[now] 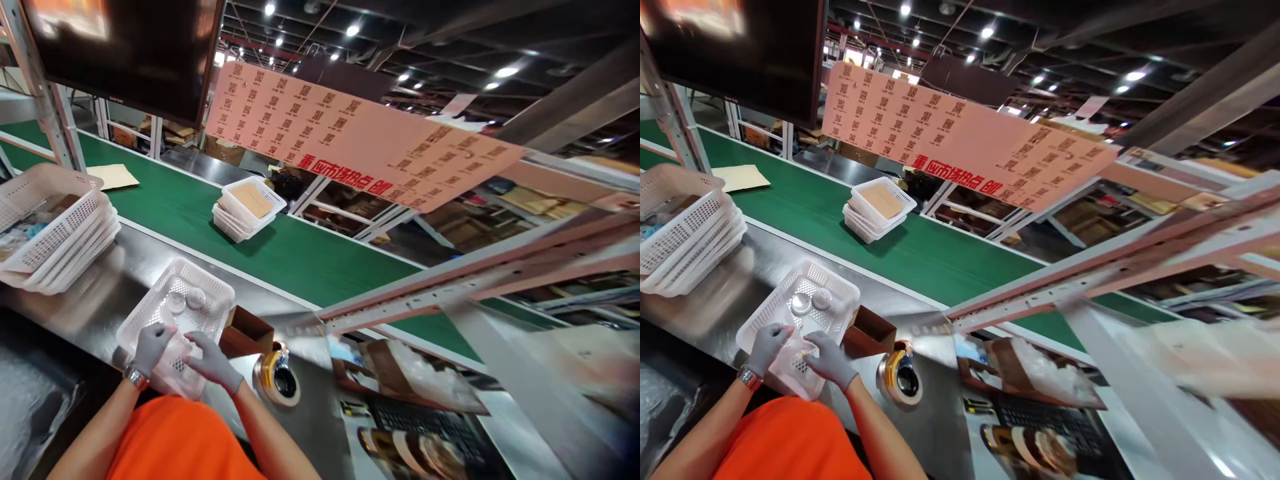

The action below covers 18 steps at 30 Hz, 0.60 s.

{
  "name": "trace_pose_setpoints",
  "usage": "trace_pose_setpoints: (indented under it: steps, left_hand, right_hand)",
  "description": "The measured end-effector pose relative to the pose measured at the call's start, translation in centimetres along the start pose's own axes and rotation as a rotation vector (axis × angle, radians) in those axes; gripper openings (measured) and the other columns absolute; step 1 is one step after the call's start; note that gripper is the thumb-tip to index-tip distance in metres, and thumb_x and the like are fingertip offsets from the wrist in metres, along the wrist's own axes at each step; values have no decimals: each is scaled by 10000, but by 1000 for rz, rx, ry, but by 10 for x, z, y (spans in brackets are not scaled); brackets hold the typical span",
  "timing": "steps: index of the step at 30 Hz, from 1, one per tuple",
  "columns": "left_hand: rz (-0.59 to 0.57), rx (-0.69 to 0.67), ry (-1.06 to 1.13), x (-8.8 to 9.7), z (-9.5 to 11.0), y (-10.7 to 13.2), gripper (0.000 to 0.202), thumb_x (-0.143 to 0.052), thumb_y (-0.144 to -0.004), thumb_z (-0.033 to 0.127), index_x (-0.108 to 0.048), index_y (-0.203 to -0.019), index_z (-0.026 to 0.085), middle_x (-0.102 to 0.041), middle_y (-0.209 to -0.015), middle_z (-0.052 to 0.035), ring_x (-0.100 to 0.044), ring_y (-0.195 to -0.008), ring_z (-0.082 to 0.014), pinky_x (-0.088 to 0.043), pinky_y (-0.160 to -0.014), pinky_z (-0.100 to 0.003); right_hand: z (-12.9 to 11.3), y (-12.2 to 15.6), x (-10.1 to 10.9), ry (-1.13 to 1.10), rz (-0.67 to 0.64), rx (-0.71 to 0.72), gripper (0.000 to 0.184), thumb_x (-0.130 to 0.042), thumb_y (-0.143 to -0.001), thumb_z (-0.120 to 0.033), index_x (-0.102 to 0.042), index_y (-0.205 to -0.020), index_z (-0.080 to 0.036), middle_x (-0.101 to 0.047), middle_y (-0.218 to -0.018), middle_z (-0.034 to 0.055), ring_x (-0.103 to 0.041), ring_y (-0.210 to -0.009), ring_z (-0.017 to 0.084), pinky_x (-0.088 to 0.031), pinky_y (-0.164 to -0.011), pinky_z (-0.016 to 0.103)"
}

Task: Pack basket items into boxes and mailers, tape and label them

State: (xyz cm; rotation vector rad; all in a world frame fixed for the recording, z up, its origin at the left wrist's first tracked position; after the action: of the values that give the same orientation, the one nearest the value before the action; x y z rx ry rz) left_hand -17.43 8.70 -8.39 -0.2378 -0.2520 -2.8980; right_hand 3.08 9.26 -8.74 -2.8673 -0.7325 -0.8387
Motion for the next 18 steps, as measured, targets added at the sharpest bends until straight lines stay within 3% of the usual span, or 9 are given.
trace_pose_setpoints:
  steps: [3, 5, 8, 10, 13, 15, 18]
  left_hand:
    - [-17, 49, 34, -5, -1, 6, 508, -762, -710, 662, -580, -552, 216, -549, -565, 20, -488, -638, -151, -397, -627, -282]
    - [-42, 82, 56, -12, -2, 9, 559, -788, -665, 700, -509, -530, 235, -481, -543, 42, -442, -617, -138, -363, -601, -276]
    - [-43, 108, 55, -14, -6, 12, 619, -777, -641, 766, -451, -529, 252, -422, -544, 58, -400, -608, -129, -340, -593, -279]
    - [15, 87, 1, -4, -9, 12, 634, -728, -682, 792, -425, -527, 257, -393, -546, 59, -374, -610, -128, -322, -601, -286]
    - [136, 43, -127, 24, -13, 12, 617, -639, -765, 774, -392, -529, 260, -367, -549, 53, -354, -616, -134, -286, -610, -297]
    - [186, 38, -215, 44, -14, 14, 596, -593, -801, 748, -371, -536, 262, -356, -548, 51, -354, -610, -137, -267, -610, -302]
    - [234, 31, -316, 66, -12, 17, 561, -546, -822, 710, -359, -542, 262, -349, -543, 49, -357, -597, -138, -255, -613, -306]
  right_hand:
    - [-5, 3, -4, -220, 21, -39, 553, -896, -797, -385, -759, -1316, -254, -773, -1309, 92, -733, -1168, 281, -592, -1053, 451]
    - [-13, 0, -9, -279, 59, -31, 433, -879, -822, -426, -798, -1210, -252, -797, -1161, 55, -734, -1020, 238, -602, -964, 397]
    - [-20, -10, -16, -284, 104, -37, 195, -800, -877, -418, -817, -896, -225, -767, -872, 14, -670, -819, 191, -558, -809, 336]
    - [-13, -18, -16, -315, 140, -90, 279, -755, -902, -430, -754, -735, -207, -688, -716, -4, -611, -720, 166, -509, -721, 308]
    - [9, -27, -9, -438, 166, -204, 378, -758, -888, -499, -674, -678, -196, -589, -633, -30, -557, -642, 138, -479, -660, 286]
    - [22, -37, -6, -490, 96, -256, 384, -766, -870, -540, -689, -737, -188, -634, -699, -14, -600, -672, 145, -526, -685, 295]
    - [32, -62, 1, -220, 44, -259, 344, -681, -928, -505, -762, -964, -173, -757, -924, 54, -706, -830, 197, -605, -791, 349]
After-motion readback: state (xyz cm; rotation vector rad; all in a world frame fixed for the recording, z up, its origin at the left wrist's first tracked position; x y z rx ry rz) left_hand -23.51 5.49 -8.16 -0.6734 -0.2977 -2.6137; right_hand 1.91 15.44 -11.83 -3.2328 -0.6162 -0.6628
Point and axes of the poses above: each hand's wrist, its own y-axis away from the middle knuckle, its own x-axis out of the back of the hand, z = x × y, the point moved 6 cm from there along -y, towards the middle knuckle
